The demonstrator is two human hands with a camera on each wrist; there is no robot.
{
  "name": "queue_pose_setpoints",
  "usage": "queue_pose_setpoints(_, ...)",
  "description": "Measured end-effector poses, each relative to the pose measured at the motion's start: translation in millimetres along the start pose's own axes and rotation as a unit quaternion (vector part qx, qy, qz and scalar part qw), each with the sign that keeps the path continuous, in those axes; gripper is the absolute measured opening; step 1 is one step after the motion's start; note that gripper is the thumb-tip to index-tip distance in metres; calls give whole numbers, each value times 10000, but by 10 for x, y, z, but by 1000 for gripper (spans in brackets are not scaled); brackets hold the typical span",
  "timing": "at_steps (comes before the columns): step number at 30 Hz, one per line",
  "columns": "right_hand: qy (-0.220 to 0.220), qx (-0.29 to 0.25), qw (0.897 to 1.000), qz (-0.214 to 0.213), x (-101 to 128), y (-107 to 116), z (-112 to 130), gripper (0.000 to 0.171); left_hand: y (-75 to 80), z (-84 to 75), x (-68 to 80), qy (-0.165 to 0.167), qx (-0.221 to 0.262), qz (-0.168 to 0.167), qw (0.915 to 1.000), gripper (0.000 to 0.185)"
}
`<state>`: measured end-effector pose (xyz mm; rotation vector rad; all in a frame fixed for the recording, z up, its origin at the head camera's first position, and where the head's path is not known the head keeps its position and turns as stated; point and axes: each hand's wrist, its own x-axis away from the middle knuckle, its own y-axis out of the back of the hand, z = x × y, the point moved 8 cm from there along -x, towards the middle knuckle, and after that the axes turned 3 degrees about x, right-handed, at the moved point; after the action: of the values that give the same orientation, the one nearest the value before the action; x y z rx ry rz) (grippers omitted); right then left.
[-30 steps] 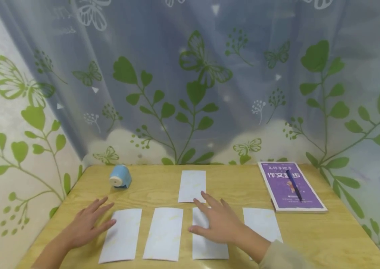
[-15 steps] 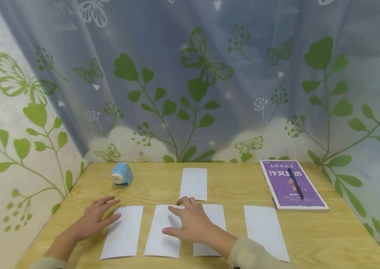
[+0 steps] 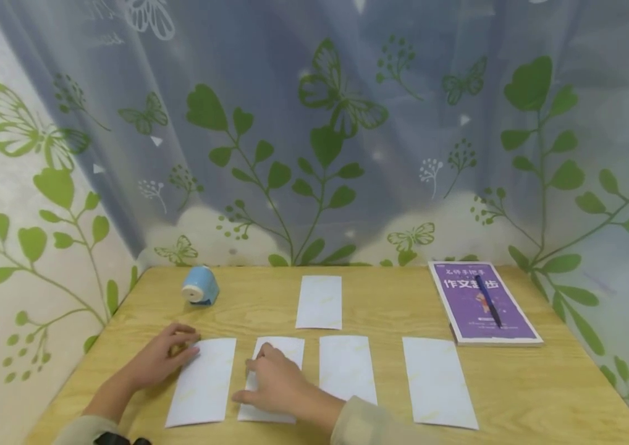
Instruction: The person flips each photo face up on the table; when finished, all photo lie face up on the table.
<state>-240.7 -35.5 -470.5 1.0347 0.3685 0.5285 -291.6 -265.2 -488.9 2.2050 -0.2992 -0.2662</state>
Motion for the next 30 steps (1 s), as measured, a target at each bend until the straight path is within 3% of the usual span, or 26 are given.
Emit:
queue_pose_setpoints(7, 135, -563, 9983, 31, -60, -178, 195, 53, -11, 135, -2, 255, 88, 62, 9996, 34)
queue_pose_setpoints(10, 203, -649, 9975, 195, -86, -258, 323, 55, 13, 165, -15, 292, 113, 18, 9995, 31)
queue_pose_setpoints(16, 405, -22, 9979, 498, -125, -430, 575, 57, 20, 209, -34, 336, 136, 0, 9993, 26)
queue_pose_setpoints(23, 265, 324, 9973, 604, -131, -510, 574, 56, -18, 211, -45, 429, 315, -21, 9986, 24)
queue_pose_setpoints(27, 545, 443, 9969, 345, -125, -513, 597, 44, 5, 229, -34, 569, 375, -89, 9976, 22)
queue_pose_setpoints(30, 863, 714, 9937, 33, -110, -495, 649, 39, 48, 282, -28, 870, 555, -244, 9944, 24)
